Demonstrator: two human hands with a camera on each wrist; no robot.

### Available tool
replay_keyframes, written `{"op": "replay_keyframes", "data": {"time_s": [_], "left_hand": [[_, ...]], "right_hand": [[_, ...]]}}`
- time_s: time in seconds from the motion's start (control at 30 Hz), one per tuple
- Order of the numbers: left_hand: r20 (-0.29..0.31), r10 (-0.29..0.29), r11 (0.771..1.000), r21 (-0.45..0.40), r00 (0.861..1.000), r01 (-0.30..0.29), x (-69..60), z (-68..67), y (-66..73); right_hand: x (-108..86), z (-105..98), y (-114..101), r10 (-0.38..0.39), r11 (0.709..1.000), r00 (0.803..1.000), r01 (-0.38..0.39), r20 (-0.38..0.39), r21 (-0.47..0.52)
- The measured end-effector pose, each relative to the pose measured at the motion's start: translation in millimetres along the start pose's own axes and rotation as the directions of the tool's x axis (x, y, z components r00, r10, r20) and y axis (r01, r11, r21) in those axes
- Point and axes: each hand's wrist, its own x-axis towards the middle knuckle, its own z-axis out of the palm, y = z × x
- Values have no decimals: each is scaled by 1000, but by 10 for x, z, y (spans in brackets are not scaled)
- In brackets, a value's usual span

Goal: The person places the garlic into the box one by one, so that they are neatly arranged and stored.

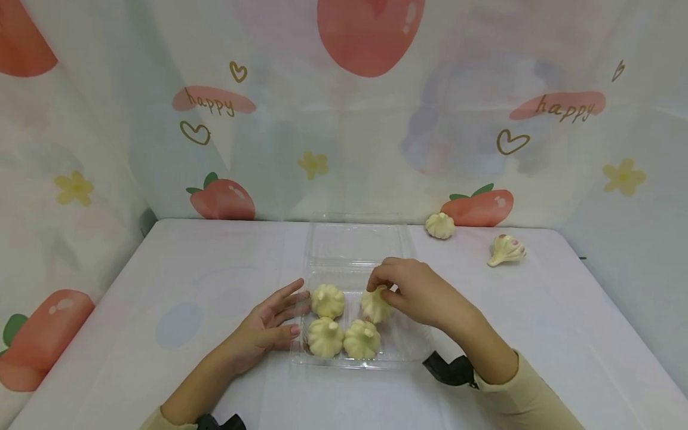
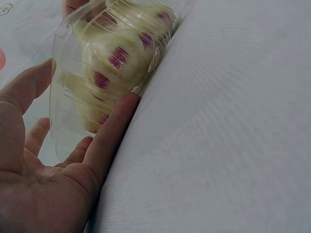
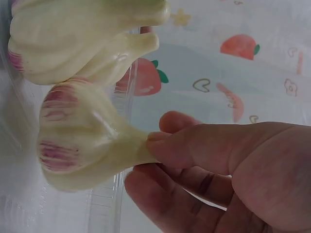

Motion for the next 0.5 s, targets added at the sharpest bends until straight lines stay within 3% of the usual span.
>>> {"op": "replay_keyframes", "data": {"time_s": [0.33, 0.5], "left_hand": [[-3, -4, 1000, -1, 1000, 4, -1, 3, 2], [-2, -4, 1000, 0, 1000, 4, -4, 3, 8]], "right_hand": [[7, 9, 13, 49, 998, 998, -48, -28, 31], [1, 1, -16, 7, 998, 999, -10, 52, 63]]}}
